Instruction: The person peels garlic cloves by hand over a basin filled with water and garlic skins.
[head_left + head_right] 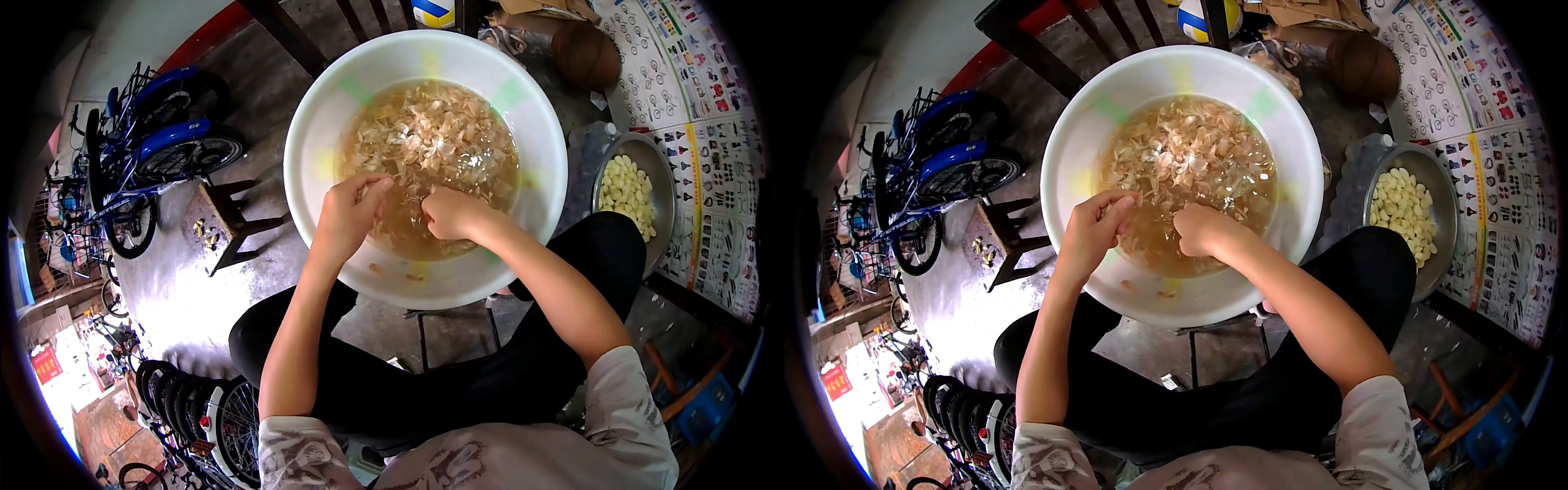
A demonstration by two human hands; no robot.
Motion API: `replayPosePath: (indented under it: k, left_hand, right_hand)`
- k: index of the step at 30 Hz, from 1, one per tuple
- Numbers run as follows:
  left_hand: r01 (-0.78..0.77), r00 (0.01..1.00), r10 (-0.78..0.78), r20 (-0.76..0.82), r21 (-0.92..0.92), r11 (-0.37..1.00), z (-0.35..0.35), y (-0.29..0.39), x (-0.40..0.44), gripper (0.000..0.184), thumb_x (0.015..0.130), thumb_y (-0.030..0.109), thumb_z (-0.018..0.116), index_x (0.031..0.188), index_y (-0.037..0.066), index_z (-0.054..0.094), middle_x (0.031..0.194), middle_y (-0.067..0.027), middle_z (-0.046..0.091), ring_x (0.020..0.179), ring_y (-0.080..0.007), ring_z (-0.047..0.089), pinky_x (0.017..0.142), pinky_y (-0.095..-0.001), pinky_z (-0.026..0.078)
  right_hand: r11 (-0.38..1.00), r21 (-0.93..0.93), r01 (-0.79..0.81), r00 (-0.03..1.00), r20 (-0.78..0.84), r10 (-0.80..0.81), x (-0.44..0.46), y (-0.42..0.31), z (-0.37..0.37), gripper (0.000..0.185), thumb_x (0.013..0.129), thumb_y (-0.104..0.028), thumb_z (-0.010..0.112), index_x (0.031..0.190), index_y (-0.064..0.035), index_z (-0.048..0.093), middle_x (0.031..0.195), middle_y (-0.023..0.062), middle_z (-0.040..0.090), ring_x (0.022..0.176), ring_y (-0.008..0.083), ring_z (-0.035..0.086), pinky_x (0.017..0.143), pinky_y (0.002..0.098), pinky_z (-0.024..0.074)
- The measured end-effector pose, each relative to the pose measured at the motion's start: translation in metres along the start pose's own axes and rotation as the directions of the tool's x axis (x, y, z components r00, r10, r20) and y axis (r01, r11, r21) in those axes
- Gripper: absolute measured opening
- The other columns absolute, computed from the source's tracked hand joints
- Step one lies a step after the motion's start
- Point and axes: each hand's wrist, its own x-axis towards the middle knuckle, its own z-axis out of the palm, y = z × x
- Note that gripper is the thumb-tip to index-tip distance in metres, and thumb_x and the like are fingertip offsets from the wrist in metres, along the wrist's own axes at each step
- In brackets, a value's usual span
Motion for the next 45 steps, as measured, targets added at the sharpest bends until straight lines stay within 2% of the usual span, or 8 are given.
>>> replayPosePath:
  k: [10, 13, 18, 22, 28, 35, 38, 45]
  left_hand:
    - [0.015, 0.998, -0.01, 0.059, -0.089, 0.996, 0.0, 0.006, -0.003, 0.028, 0.098, 0.024, 0.061, 0.108, -0.001, 0.069, 0.068, 0.0013, 0.053, 0.06, -0.006, 0.048, 0.054, -0.0226, 0.038]
    - [0.093, 0.987, -0.065, 0.145, -0.2, 0.975, -0.002, 0.012, -0.005, 0.034, 0.103, 0.027, 0.053, 0.115, -0.002, 0.064, 0.07, 0.0057, 0.044, 0.06, -0.0026, 0.038, 0.051, -0.0203, 0.028]
    - [0.294, 0.933, -0.095, 0.347, -0.584, 0.756, -0.01, 0.017, -0.004, 0.041, 0.107, 0.035, 0.044, 0.126, -0.001, 0.052, 0.074, 0.0039, 0.04, 0.062, -0.0039, 0.033, 0.051, -0.0187, 0.026]
    - [0.352, 0.917, -0.095, 0.387, -0.676, 0.648, -0.007, 0.021, -0.005, 0.042, 0.106, 0.037, 0.044, 0.127, 0.0, 0.05, 0.076, 0.0028, 0.039, 0.062, -0.0045, 0.031, 0.052, -0.0176, 0.027]
    - [0.377, 0.909, -0.083, 0.408, -0.72, 0.582, -0.002, 0.026, -0.004, 0.043, 0.106, 0.038, 0.044, 0.127, 0.0, 0.05, 0.077, 0.0029, 0.039, 0.063, -0.0044, 0.032, 0.051, -0.0176, 0.029]
    - [0.274, 0.944, -0.021, 0.329, -0.75, 0.602, -0.001, 0.028, -0.003, 0.033, 0.102, 0.02, 0.044, 0.12, -0.004, 0.057, 0.066, 0.0046, 0.034, 0.056, -0.0043, 0.028, 0.046, -0.0199, 0.023]
    - [0.243, 0.952, -0.02, 0.307, -0.711, 0.659, 0.004, 0.04, -0.008, 0.037, 0.102, 0.022, 0.039, 0.121, -0.004, 0.058, 0.065, 0.0051, 0.032, 0.055, -0.0047, 0.026, 0.046, -0.0206, 0.022]
    - [0.223, 0.943, 0.012, 0.333, -0.657, 0.72, 0.004, 0.045, -0.027, 0.045, 0.102, 0.026, 0.032, 0.121, -0.004, 0.06, 0.066, 0.0063, 0.03, 0.056, -0.0047, 0.025, 0.048, -0.021, 0.02]
  right_hand:
    - [0.975, -0.185, -0.127, 0.959, -0.273, 0.073, -0.014, -0.014, -0.005, 0.017, 0.075, 0.002, 0.067, 0.092, 0.0, 0.069, 0.088, 0.0208, 0.069, 0.089, 0.0374, 0.068, 0.074, 0.0471, 0.0544]
    - [0.982, -0.164, 0.098, 0.946, -0.291, -0.143, -0.017, -0.005, -0.001, 0.015, 0.078, 0.0, 0.064, 0.093, -0.0024, 0.068, 0.086, 0.0189, 0.069, 0.086, 0.0367, 0.068, 0.073, 0.0485, 0.0534]
    - [0.942, -0.28, -0.186, 0.939, -0.332, 0.086, -0.022, -0.025, -0.021, 0.012, 0.077, 0.0, 0.065, 0.088, -0.0046, 0.068, 0.082, 0.0173, 0.068, 0.083, 0.0352, 0.069, 0.071, 0.0467, 0.0522]
    - [0.991, -0.098, -0.091, 0.989, -0.128, 0.078, -0.032, -0.023, -0.029, 0.011, 0.076, -0.002, 0.066, 0.087, -0.004, 0.068, 0.089, 0.018, 0.068, 0.087, 0.0348, 0.068, 0.072, 0.044, 0.0522]
    - [0.774, -0.624, -0.105, 0.786, -0.529, -0.32, -0.044, -0.018, -0.011, 0.018, 0.079, 0.002, 0.065, 0.097, -0.003, 0.066, 0.119, 0.0163, 0.058, 0.107, 0.0331, 0.058, 0.079, 0.0453, 0.0503]
    - [0.996, 0.06, 0.072, 0.752, -0.66, -0.014, -0.134, -0.017, -0.078, 0.027, 0.084, 0.007, 0.065, 0.106, -0.0025, 0.054, 0.106, 0.0102, 0.056, 0.095, 0.0267, 0.065, 0.07, 0.0307, 0.056]
    - [0.929, 0.367, -0.043, 0.53, -0.78, 0.332, -0.201, 0.005, -0.106, 0.009, 0.09, 0.0, 0.064, 0.099, 0.0026, 0.062, 0.088, 0.0103, 0.067, 0.074, 0.0125, 0.067, 0.066, 0.0263, 0.0551]
    - [0.781, -0.218, -0.585, 0.487, -0.865, 0.123, -0.258, 0.106, -0.114, 0.028, 0.093, -0.007, 0.061, 0.119, 0.0006, 0.064, 0.128, 0.0181, 0.062, 0.116, 0.0366, 0.058, 0.101, 0.0406, 0.0447]
